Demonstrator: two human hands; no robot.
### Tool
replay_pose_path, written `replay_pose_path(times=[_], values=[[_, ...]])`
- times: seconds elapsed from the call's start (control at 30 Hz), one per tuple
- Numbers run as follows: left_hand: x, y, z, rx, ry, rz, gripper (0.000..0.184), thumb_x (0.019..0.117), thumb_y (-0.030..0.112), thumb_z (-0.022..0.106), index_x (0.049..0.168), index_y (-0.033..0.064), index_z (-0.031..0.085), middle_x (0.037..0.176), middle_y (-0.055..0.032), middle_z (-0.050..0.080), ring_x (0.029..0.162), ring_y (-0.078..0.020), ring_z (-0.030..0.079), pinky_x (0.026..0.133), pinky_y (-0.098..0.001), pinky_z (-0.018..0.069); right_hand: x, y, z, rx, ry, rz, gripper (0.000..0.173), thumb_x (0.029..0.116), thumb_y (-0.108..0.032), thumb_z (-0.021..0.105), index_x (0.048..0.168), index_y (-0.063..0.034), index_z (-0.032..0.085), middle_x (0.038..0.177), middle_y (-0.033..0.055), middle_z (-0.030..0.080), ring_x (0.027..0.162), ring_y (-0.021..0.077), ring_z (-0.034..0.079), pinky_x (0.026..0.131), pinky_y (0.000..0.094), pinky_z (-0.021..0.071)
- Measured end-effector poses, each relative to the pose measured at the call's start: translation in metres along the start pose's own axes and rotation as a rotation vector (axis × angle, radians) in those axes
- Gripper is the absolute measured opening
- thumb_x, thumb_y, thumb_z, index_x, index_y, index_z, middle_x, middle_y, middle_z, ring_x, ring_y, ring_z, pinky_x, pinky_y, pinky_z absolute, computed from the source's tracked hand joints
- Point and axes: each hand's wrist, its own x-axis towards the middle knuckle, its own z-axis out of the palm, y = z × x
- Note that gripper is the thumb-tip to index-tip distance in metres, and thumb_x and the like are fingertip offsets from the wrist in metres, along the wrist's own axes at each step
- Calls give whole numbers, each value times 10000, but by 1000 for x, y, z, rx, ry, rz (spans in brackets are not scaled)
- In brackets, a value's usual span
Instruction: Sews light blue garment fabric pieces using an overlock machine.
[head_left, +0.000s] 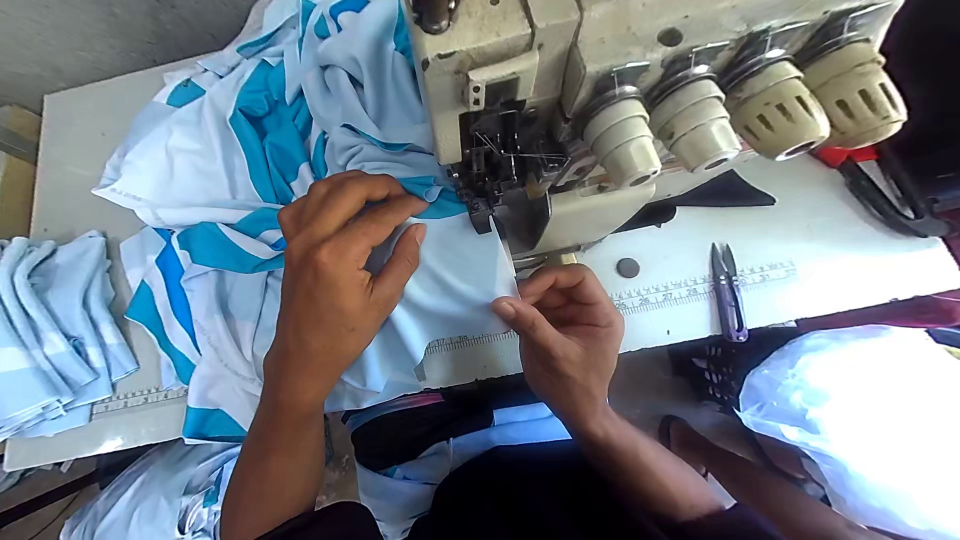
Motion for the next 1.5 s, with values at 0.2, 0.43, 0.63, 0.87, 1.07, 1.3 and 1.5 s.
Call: replay_pose_path(times=[0.2,0.43,0.63,0.87,1.07,1.3,1.5], values=[[1,-1,-1,-2,-9,9,242,1006,212,614,1140,80,767,1239,-86,691,1250,-242,572,1005,-473,390,-1,1,0,-1,-5,0,217,855,12,792,1008,-59,655,828,46,729,724,82,708,708,244,622],[5,-8,-2,-35,-22,25,235,996,209,625,1128,81,771,1238,-83,693,1247,-236,574,1019,-474,386,-2,4,3,-19,-27,-29,221,855,-4,802,1015,-64,662,833,44,729,738,84,704,726,249,614],[6,-9,-3,-37,36,111,204,978,157,634,1095,51,763,1214,-117,696,1240,-276,582,1010,-487,403,0,4,6,-97,-33,-103,244,843,-2,814,1014,-80,657,832,24,719,730,78,692,711,241,613],[-32,42,16,26,0,290,230,960,231,716,1153,120,659,1187,-113,645,1196,-283,552,1007,-463,378,3,-10,2,-507,-75,-392,247,879,-103,808,1042,-108,623,890,-14,694,797,58,687,733,234,616],[-39,52,29,6,304,189,93,956,132,718,1002,58,750,971,-85,731,982,-210,645,933,-389,444,26,-32,-6,-501,-239,-451,231,893,-69,783,1073,-92,639,979,21,739,906,127,725,775,291,629],[-40,41,23,-418,351,-103,105,927,135,756,951,34,774,940,-16,744,940,-97,670,841,-280,533,65,-47,-2,-688,-585,-318,284,925,-91,745,1182,19,691,1118,89,709,666,-4,564,554,136,472],[-39,35,23,-524,363,-131,99,896,131,790,933,43,767,894,6,731,878,-84,661,807,-265,534,79,-49,5,-616,-632,-249,197,923,-55,741,1104,3,690,927,17,737,604,-16,555,505,130,453]])
